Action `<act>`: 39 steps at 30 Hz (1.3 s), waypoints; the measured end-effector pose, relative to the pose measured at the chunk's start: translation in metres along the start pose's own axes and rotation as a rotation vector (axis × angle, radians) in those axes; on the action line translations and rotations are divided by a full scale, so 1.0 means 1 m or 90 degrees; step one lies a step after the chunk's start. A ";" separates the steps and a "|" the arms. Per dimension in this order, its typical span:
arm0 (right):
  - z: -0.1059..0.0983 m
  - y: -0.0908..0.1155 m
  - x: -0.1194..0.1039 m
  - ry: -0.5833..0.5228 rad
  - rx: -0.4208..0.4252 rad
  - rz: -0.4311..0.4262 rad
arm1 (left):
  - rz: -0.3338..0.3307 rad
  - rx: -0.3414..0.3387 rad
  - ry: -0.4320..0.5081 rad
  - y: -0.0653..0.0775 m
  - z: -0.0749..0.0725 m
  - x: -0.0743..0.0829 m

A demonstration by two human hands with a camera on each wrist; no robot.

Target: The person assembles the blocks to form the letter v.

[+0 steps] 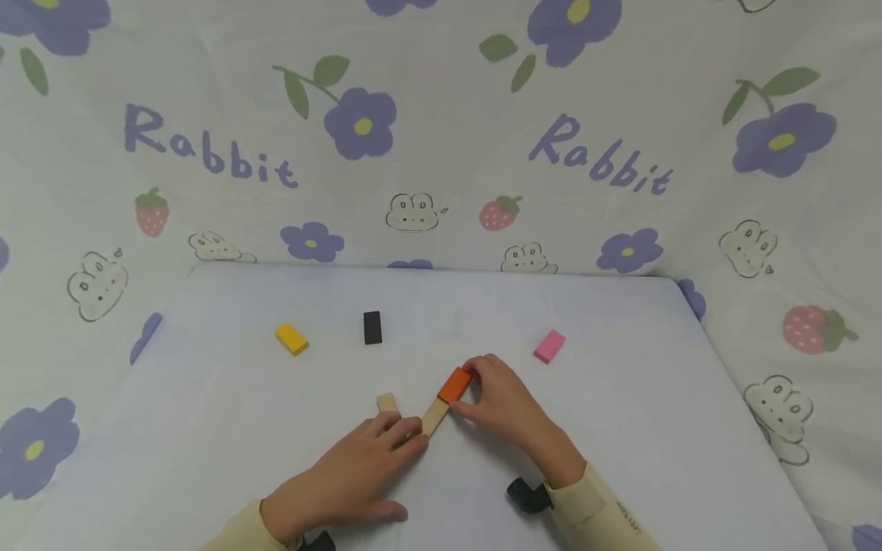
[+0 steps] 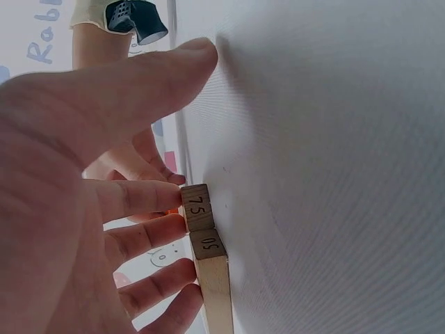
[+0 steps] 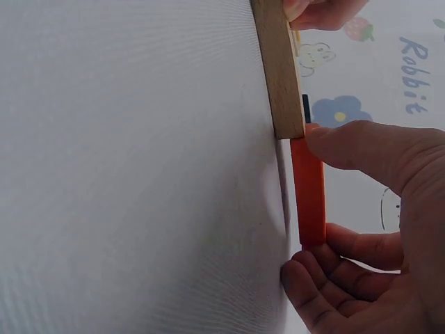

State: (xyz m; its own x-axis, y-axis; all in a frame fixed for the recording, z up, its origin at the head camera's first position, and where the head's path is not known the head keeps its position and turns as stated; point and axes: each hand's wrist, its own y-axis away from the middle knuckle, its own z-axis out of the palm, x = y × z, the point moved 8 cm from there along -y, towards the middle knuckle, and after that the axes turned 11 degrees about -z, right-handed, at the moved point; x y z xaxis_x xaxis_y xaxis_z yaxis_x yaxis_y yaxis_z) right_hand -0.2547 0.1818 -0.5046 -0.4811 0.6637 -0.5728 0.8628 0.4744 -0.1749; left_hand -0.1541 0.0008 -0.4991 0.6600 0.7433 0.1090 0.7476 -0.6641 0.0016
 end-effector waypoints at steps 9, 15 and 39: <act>0.003 -0.002 0.004 -0.006 -0.010 0.009 | -0.016 -0.016 0.001 -0.002 0.002 -0.002; 0.003 0.000 0.004 0.001 -0.013 0.014 | -0.011 -0.017 0.008 -0.002 0.001 0.000; 0.002 0.001 0.005 0.002 -0.013 0.005 | -0.009 -0.023 0.007 -0.004 -0.001 0.002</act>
State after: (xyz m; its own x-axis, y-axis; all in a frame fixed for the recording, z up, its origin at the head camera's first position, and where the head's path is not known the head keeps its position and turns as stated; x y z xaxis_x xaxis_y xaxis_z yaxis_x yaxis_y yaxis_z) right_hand -0.2564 0.1844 -0.5089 -0.4742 0.6693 -0.5720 0.8634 0.4807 -0.1533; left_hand -0.1559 0.0048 -0.4975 0.6487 0.7516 0.1194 0.7534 -0.6564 0.0384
